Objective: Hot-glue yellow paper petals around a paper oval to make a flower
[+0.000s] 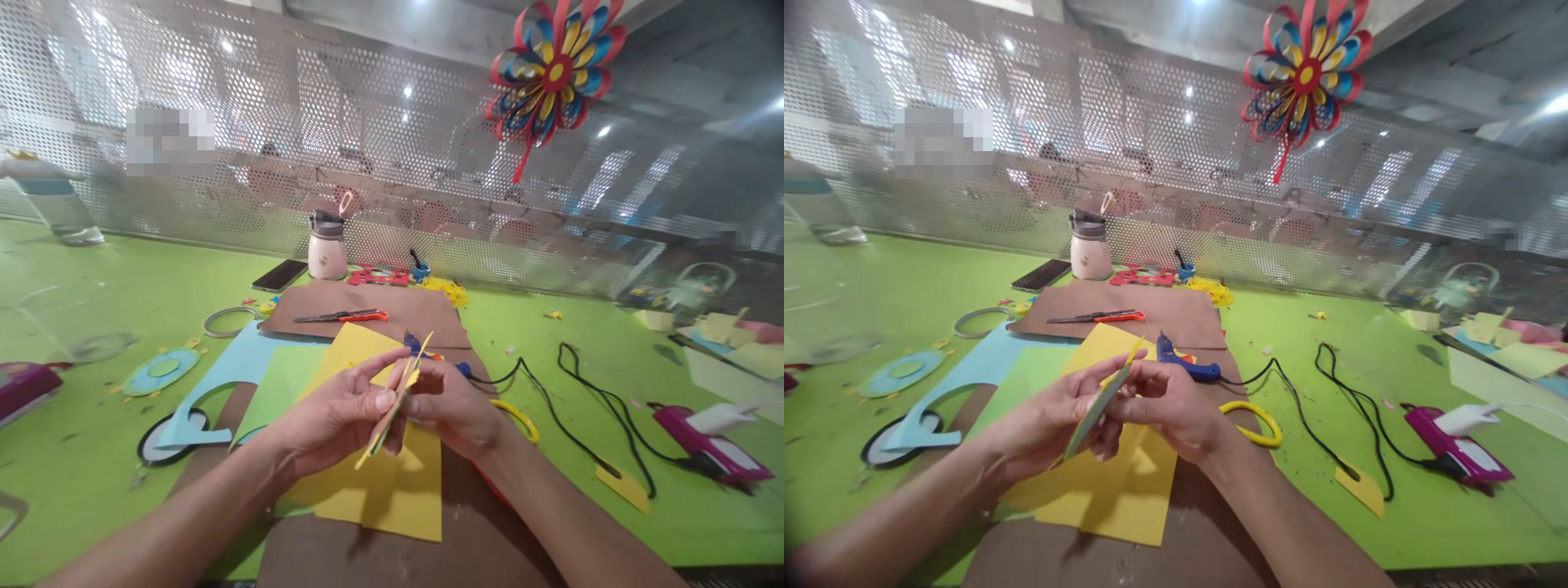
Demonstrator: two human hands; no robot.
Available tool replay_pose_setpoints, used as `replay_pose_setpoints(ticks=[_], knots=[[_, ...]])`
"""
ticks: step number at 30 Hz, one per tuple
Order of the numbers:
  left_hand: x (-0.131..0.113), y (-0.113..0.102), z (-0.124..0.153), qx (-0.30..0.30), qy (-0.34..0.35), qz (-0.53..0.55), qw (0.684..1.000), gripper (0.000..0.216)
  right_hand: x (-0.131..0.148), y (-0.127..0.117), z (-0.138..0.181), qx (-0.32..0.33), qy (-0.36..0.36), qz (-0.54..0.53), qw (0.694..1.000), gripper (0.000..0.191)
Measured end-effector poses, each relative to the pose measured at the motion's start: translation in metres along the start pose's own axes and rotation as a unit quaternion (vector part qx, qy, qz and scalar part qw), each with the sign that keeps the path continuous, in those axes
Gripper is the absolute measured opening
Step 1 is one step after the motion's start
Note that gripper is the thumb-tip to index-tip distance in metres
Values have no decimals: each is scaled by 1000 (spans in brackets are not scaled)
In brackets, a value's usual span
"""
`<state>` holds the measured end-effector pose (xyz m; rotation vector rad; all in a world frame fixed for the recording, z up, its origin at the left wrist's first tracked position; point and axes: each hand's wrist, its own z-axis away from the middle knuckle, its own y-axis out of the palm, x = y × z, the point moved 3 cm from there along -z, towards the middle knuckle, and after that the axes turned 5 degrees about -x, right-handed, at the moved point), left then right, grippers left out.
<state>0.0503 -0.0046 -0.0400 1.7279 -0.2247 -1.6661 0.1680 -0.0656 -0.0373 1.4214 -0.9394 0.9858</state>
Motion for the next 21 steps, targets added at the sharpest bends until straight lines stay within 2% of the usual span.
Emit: replay_pose_setpoints(ticks=[4, 6, 10, 13, 17, 21], knots=[[-3, -5, -3, -47, 6, -93, 995, 38, 0, -5, -3, -36, -28, -11, 999, 17], [-8, -14, -5, -104, 18, -128, 986, 28, 1, -11, -4, -74, -44, -11, 996, 17], [-20, -39, -7, -219, 59, -129, 965, 15, 2, -25, -7, -137, -54, 12, 989, 20], [-22, -45, -7, -222, 65, -124, 965, 14, 1, -32, -9, -180, -62, 60, 980, 19], [-18, -35, -5, -186, 55, -125, 973, 21, 0, -38, -10, -225, -71, 85, 968, 19], [-16, -26, -5, -170, 61, -150, 972, 24, -1, -39, -11, -241, -68, 76, 965, 21]])
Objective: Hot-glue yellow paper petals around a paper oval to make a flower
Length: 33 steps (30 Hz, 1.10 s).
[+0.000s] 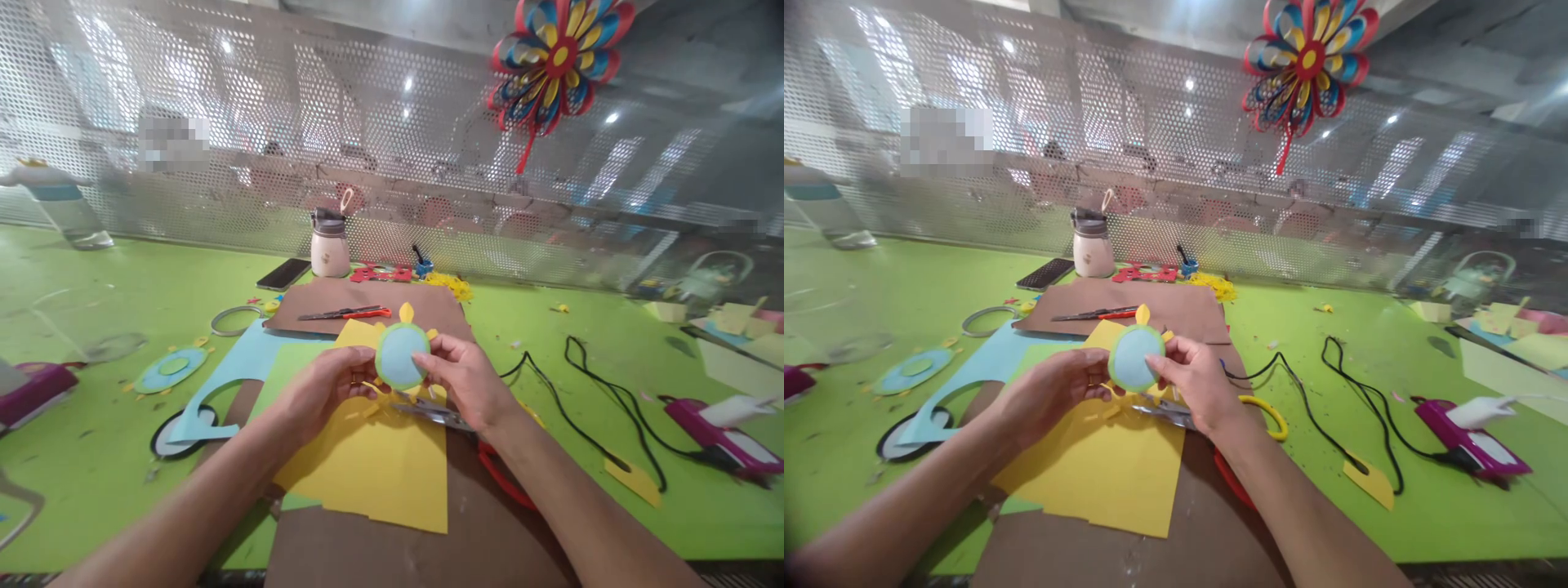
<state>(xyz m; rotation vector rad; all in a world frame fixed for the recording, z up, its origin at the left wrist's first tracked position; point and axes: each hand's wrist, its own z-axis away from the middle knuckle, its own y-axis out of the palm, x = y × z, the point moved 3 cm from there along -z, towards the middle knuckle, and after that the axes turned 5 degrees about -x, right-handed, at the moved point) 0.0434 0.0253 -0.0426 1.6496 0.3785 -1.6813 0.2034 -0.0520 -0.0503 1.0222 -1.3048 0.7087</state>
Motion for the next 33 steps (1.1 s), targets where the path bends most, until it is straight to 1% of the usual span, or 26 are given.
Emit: replay_pose_setpoints(ticks=[5, 10, 14, 19, 24, 30, 33], knots=[[4, 2, -1, 17, 2, -45, 999, 19, -2, 0, -1, 5, 21, -17, 1000, 21], [8, 0, -4, -21, -18, -55, 998, 19, -4, 0, -2, 7, 35, -22, 999, 21], [8, 0, -6, -29, -31, -62, 997, 20, -5, 0, -2, 4, 38, -26, 999, 21], [10, 0, -7, -46, -30, -75, 996, 21, -7, -1, -2, 8, 38, -36, 999, 19], [13, 0, -6, -64, -26, -58, 996, 19, -7, -1, -3, 6, 30, -49, 998, 17], [14, 3, -8, -91, -42, -7, 995, 18, -6, 0, -2, -21, 25, -51, 998, 19], [15, 4, -8, -96, -54, 7, 994, 16, -8, 1, -2, -24, 23, -52, 998, 20]])
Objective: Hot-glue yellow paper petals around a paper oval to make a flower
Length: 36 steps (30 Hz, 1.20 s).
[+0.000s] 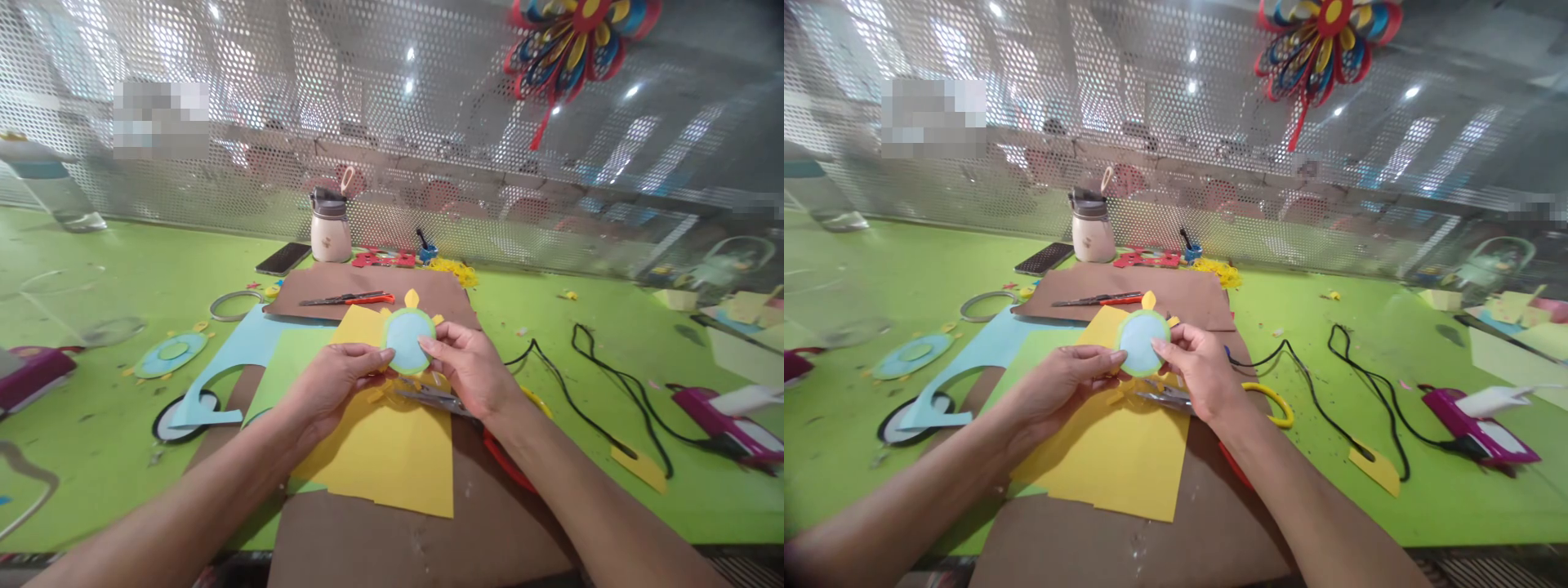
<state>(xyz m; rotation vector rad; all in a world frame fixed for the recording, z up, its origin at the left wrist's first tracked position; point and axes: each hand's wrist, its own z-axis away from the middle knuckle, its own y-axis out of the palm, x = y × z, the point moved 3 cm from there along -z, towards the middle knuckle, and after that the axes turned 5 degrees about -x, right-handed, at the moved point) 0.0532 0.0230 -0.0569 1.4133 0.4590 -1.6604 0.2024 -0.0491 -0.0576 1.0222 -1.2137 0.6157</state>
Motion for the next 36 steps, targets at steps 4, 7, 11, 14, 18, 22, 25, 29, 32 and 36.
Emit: replay_pose_setpoints(ticks=[4, 7, 11, 14, 18, 22, 25, 29, 32, 36], knots=[[2, -1, 1, 1, -6, 0, 1000, 17, -1, 1, -1, 0, -5, -5, 1000, 20], [1, -2, 3, 11, 3, -2, 1000, 23, 0, 0, -2, -1, -10, -3, 1000, 20], [-2, -4, 5, 11, 33, 8, 999, 27, -1, -1, -2, -1, -13, 5, 1000, 19], [-4, -5, 5, 5, 53, 2, 999, 24, -2, -2, -2, -6, -16, 11, 1000, 21], [-3, -3, 4, -5, 52, -26, 998, 19, -1, -2, -2, -13, -23, 16, 1000, 23], [-2, -3, 3, -1, 45, -17, 999, 19, 0, -1, -2, -8, -24, 19, 1000, 23], [-2, -4, 3, 6, 43, 4, 999, 20, -1, -1, -2, -6, -21, 19, 1000, 22], [-1, -5, 3, 7, 35, 21, 999, 21, -2, -1, -2, -6, -21, 19, 1000, 22], [-2, -6, 3, 3, 39, 29, 999, 20, -2, 0, -2, -7, -21, 20, 1000, 22], [-3, -5, 5, 5, 48, 29, 998, 20, -2, 0, -1, -9, -23, 27, 999, 23]])
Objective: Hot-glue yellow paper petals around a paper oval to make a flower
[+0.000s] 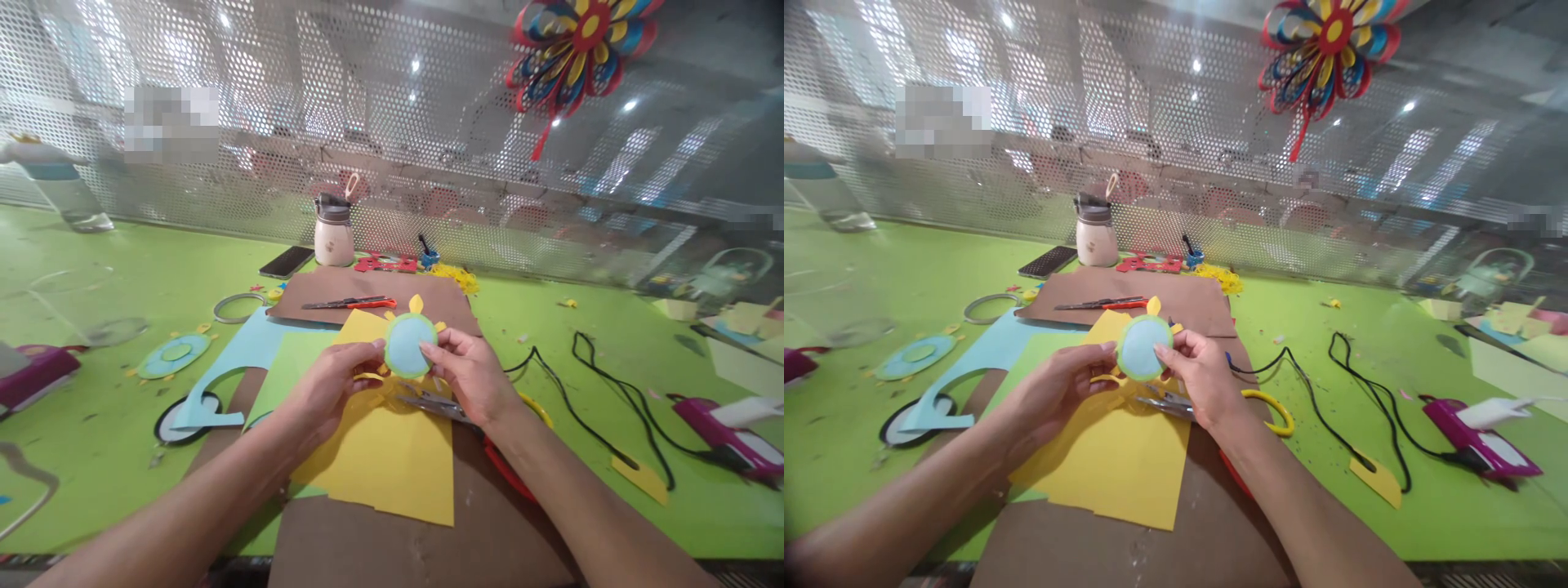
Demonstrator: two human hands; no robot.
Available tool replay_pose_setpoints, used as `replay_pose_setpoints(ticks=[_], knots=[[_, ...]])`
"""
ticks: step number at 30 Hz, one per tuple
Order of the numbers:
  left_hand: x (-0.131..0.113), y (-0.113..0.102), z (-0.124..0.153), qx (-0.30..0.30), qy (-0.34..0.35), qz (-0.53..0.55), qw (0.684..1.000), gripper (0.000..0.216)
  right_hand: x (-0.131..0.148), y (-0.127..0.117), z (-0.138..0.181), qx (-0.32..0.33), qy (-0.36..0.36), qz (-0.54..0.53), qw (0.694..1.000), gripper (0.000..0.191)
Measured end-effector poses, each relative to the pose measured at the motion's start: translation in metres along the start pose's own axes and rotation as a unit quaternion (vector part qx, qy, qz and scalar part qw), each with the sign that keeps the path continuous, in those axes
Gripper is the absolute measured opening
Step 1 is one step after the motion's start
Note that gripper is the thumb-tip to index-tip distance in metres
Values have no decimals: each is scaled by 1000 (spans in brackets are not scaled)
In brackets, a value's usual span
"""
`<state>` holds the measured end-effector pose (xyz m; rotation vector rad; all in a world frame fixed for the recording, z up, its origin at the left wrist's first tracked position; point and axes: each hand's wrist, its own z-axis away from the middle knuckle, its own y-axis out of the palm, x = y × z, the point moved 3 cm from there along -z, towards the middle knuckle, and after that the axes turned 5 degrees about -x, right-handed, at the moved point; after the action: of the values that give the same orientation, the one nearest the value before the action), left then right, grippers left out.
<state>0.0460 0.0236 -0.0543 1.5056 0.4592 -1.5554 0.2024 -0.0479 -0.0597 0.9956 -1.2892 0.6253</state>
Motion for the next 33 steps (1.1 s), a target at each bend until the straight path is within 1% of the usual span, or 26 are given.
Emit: replay_pose_setpoints(ticks=[3, 7, 12, 17, 22, 27, 33], knots=[[-1, 2, 1, 0, 5, -33, 999, 20, 1, 0, 1, 0, -1, -2, 1000, 22], [0, 2, -1, -29, 7, -73, 997, 19, 2, 2, 3, -10, 4, -4, 1000, 22], [2, 3, -2, -50, 1, -78, 996, 20, 3, 4, 4, -22, -4, 0, 1000, 24], [2, 4, -1, -53, 2, -86, 995, 23, 2, 3, 3, -30, -17, 11, 999, 24], [6, 4, -2, -60, 13, -100, 993, 25, 2, 4, 4, -35, -13, 5, 999, 24], [6, 6, 0, -60, 29, -73, 995, 24, 4, 5, 5, -45, -8, -10, 999, 26], [2, 5, 1, -29, 28, 9, 999, 16, 2, 3, 3, -41, -20, 10, 999, 25]])
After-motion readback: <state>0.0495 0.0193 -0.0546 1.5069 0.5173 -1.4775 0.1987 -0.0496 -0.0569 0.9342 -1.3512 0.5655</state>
